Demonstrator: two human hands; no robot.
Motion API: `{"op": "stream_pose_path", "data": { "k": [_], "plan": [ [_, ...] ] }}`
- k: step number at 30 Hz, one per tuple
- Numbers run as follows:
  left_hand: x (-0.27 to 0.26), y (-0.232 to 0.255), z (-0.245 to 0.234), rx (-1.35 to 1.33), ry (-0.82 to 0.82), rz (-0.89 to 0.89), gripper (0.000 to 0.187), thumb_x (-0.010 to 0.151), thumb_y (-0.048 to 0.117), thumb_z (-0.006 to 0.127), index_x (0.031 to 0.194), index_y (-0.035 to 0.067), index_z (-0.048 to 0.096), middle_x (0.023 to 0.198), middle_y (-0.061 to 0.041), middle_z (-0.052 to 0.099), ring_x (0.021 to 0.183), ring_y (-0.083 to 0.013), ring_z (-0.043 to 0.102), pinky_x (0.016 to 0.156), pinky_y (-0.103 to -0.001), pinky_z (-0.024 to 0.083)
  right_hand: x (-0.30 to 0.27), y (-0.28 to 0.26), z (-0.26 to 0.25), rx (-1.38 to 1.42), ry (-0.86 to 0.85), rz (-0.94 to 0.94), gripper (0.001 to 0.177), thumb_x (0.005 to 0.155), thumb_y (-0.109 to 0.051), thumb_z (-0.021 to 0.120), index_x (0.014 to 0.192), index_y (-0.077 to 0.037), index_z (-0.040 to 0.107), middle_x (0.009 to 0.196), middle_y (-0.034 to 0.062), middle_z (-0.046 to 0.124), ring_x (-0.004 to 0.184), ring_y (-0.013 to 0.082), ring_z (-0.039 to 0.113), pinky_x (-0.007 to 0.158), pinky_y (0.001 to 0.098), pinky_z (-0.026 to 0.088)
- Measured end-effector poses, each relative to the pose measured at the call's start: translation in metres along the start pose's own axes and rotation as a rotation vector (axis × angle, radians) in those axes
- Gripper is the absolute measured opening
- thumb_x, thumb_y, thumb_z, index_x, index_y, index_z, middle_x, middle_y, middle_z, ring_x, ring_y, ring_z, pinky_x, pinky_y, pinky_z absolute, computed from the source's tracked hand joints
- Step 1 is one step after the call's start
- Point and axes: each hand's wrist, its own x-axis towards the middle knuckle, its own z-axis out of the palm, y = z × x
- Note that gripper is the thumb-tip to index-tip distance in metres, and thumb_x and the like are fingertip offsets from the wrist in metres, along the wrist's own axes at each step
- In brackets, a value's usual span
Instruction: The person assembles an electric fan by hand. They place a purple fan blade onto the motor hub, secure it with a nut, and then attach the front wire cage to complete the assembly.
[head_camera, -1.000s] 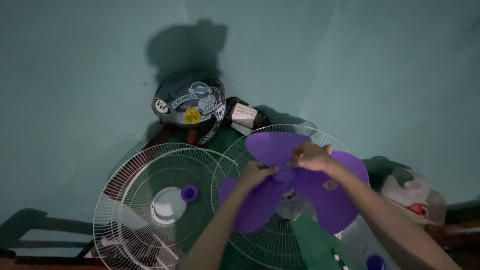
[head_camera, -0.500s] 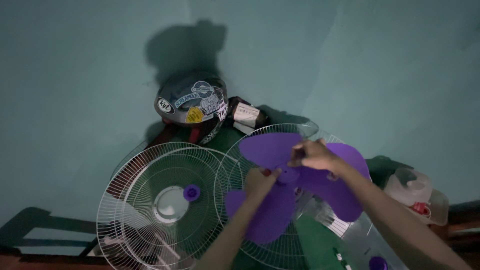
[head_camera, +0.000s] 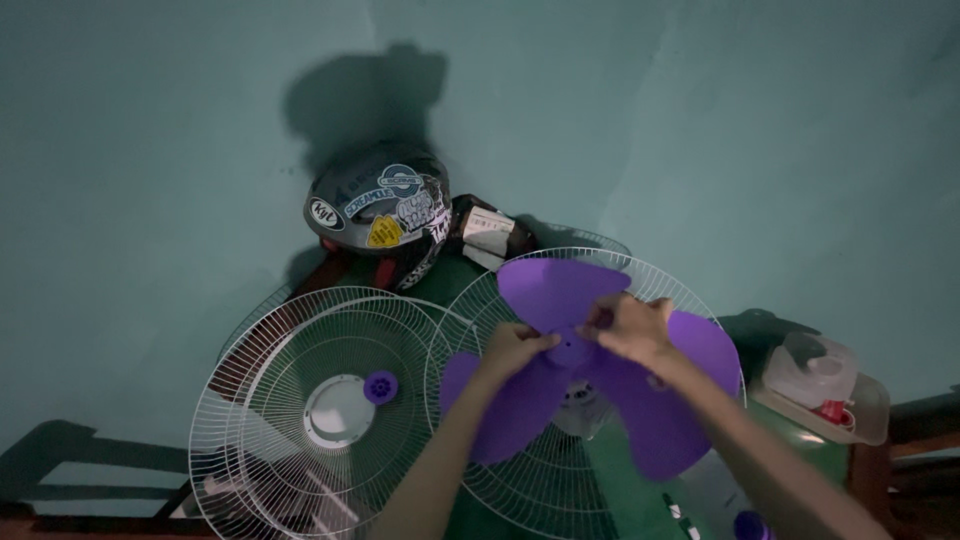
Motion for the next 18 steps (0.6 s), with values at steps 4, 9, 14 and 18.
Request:
{"op": "stream_pose_path", "data": {
  "k": [4, 9, 14, 18],
  "plan": [
    [-0.003, -0.001, 0.004, 0.015, 0.053, 0.020, 0.043, 0.076, 0.036, 0.084, 0.100, 0.001, 0.080, 0.093, -0.013, 0.080, 0.083, -0.0229, 0.077, 0.081, -0.036, 0.058, 0.004, 0.005, 0.003, -0.058, 0.004, -0.035, 0.034, 0.076, -0.050, 0.078, 0.096, -0.022, 0.078, 0.091, 0.0022, 0.076, 0.098, 0.0196, 0.065, 0.099, 0.0404, 0.028],
    [-0.020, 0.007, 0.016, -0.005, 0.192, -0.040, 0.041, 0.078, 0.037, 0.082, 0.100, 0.003, 0.080, 0.094, -0.012, 0.081, 0.084, -0.0224, 0.076, 0.082, -0.035, 0.056, 0.030, 0.017, 0.005, -0.005, -0.053, -0.179, 0.038, 0.076, -0.052, 0.075, 0.096, -0.020, 0.079, 0.094, -0.0002, 0.077, 0.101, 0.0171, 0.065, 0.103, 0.0409, 0.025],
    [-0.021, 0.014, 0.014, -0.082, 0.194, -0.080, 0.040, 0.076, 0.033, 0.082, 0.099, 0.000, 0.081, 0.094, -0.015, 0.080, 0.083, -0.0264, 0.076, 0.081, -0.037, 0.056, 0.045, 0.017, 0.001, -0.056, -0.136, -0.162, 0.040, 0.079, -0.054, 0.076, 0.100, -0.020, 0.078, 0.098, 0.0023, 0.076, 0.105, 0.0186, 0.063, 0.102, 0.0427, 0.028],
    [-0.008, 0.009, 0.009, 0.016, 0.136, -0.082, 0.044, 0.075, 0.036, 0.081, 0.102, 0.001, 0.080, 0.096, -0.015, 0.080, 0.086, -0.0255, 0.076, 0.083, -0.036, 0.054, 0.035, 0.007, -0.001, -0.107, -0.189, -0.010, 0.040, 0.083, -0.057, 0.073, 0.098, -0.020, 0.079, 0.099, 0.0051, 0.077, 0.102, 0.0214, 0.066, 0.102, 0.0418, 0.032]
  ]
}}
